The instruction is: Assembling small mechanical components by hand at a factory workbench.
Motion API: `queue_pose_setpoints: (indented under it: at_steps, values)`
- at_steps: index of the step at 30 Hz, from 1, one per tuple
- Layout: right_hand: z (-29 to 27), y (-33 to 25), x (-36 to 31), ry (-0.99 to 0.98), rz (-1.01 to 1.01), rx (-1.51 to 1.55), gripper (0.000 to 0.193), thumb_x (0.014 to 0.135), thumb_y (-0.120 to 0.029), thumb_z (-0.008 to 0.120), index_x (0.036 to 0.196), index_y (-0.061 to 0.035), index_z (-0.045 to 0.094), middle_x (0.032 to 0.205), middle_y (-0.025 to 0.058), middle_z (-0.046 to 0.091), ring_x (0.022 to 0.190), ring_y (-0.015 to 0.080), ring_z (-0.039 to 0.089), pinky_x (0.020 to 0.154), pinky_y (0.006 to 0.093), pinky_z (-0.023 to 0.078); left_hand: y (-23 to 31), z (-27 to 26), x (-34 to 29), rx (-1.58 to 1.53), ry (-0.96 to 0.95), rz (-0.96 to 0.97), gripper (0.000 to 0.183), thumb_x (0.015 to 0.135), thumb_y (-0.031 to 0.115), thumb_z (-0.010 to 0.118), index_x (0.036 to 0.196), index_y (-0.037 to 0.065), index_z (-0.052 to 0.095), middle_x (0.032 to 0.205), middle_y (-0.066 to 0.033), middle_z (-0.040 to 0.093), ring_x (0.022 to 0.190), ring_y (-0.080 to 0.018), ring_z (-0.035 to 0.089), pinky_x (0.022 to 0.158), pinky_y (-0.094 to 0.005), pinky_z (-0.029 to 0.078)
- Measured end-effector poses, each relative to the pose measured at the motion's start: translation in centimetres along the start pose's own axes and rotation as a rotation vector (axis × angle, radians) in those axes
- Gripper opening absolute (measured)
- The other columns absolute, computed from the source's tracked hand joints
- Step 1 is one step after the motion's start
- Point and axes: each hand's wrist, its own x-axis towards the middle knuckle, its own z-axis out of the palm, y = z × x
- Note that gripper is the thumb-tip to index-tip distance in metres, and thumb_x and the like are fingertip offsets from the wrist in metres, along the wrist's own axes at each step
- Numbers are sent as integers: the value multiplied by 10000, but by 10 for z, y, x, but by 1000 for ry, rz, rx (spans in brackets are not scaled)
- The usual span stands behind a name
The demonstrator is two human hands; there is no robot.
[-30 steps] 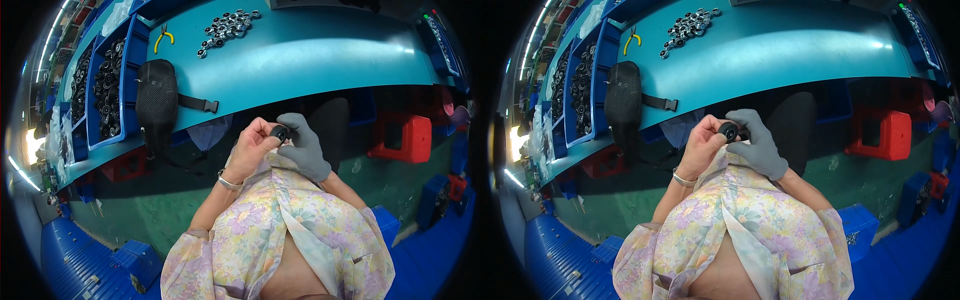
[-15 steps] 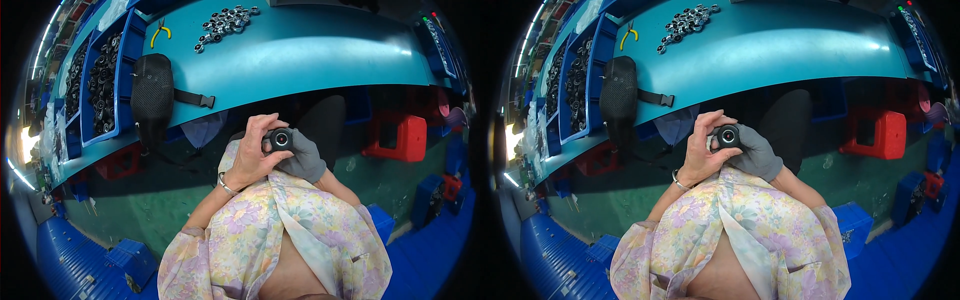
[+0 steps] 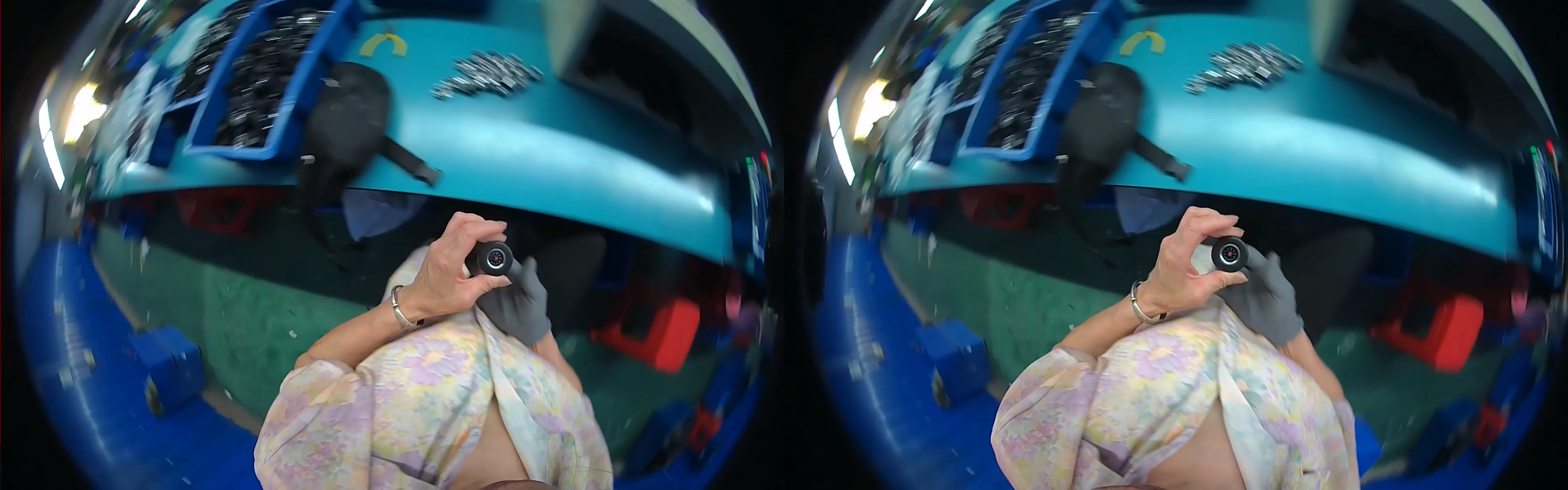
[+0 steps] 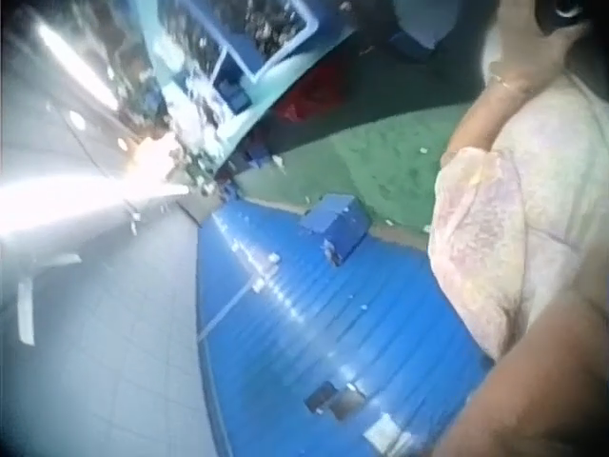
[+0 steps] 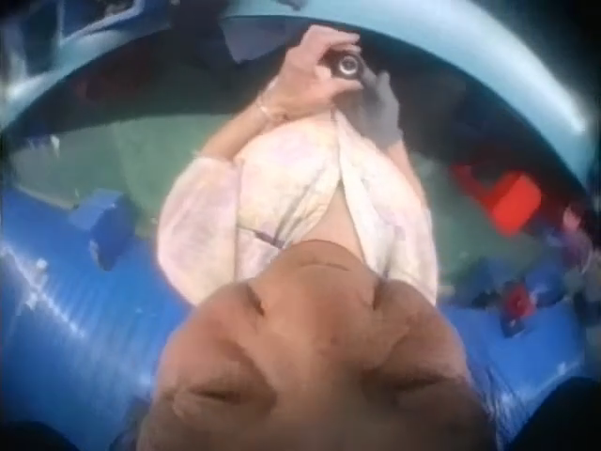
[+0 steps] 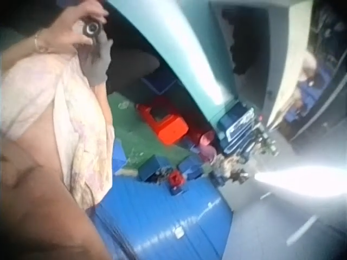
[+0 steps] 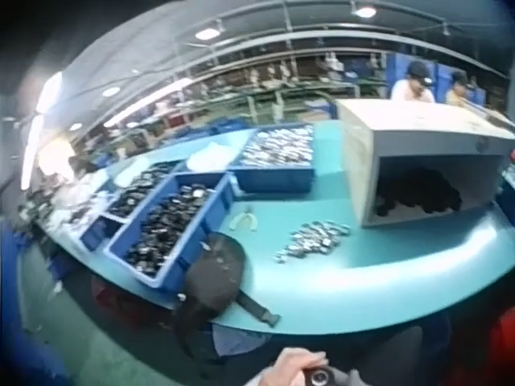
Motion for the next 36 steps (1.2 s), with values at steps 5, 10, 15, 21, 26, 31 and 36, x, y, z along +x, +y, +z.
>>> queue_pose_setpoints:
  at_steps: [5,10,15,21,26,31,36]
  values:
    - [-31,2,2,-226,-2,28,550,1005,-488,361,1312,-54,505,1101,96,611,982,228,567,930,408,423,21,-144,65,832,482,301,490,624,49,790,1079,40,608,1106,-156,606,1043,-345,561,912,-404,455]
    - [-27,13,5,-179,41,-24,496,1000,-455,410,1264,-59,548,1060,92,618,924,217,575,898,413,436,5,-190,98,934,569,297,463,742,170,754,1145,16,587,1161,-168,598,1077,-356,530,956,-417,405]
    - [-29,13,-3,-117,-44,-17,471,991,-435,442,1259,-65,553,1035,91,624,929,211,573,914,423,429,-32,-56,94,437,-35,293,315,774,120,722,1053,28,609,1104,-153,612,1067,-351,540,935,-414,447]
    - [-42,-12,-1,-22,-101,-250,468,916,-320,613,1222,22,524,1013,120,626,925,205,609,888,359,475,-65,39,78,364,-262,265,278,752,76,716,1006,20,617,1108,-140,599,1082,-344,520,928,-424,446]
    - [-37,-110,-9,147,-394,-635,336,937,-213,568,1149,48,558,958,125,635,856,178,626,790,309,507,-90,63,91,452,-276,317,265,756,67,717,994,15,612,1096,-137,597,1080,-355,518,917,-435,450]
    - [-27,-251,29,642,-785,-1273,207,887,-203,595,966,-22,657,809,46,639,741,124,574,708,268,470,-93,67,95,485,-162,289,226,750,28,706,951,0,607,1076,-144,599,1027,-351,539,888,-426,454]
    - [-76,-386,89,1165,-1042,-1866,173,878,-142,561,973,-30,652,962,172,662,873,353,622,761,407,493,-92,66,97,482,-118,249,222,744,11,709,939,-3,603,1056,-147,604,1004,-359,553,855,-426,473]
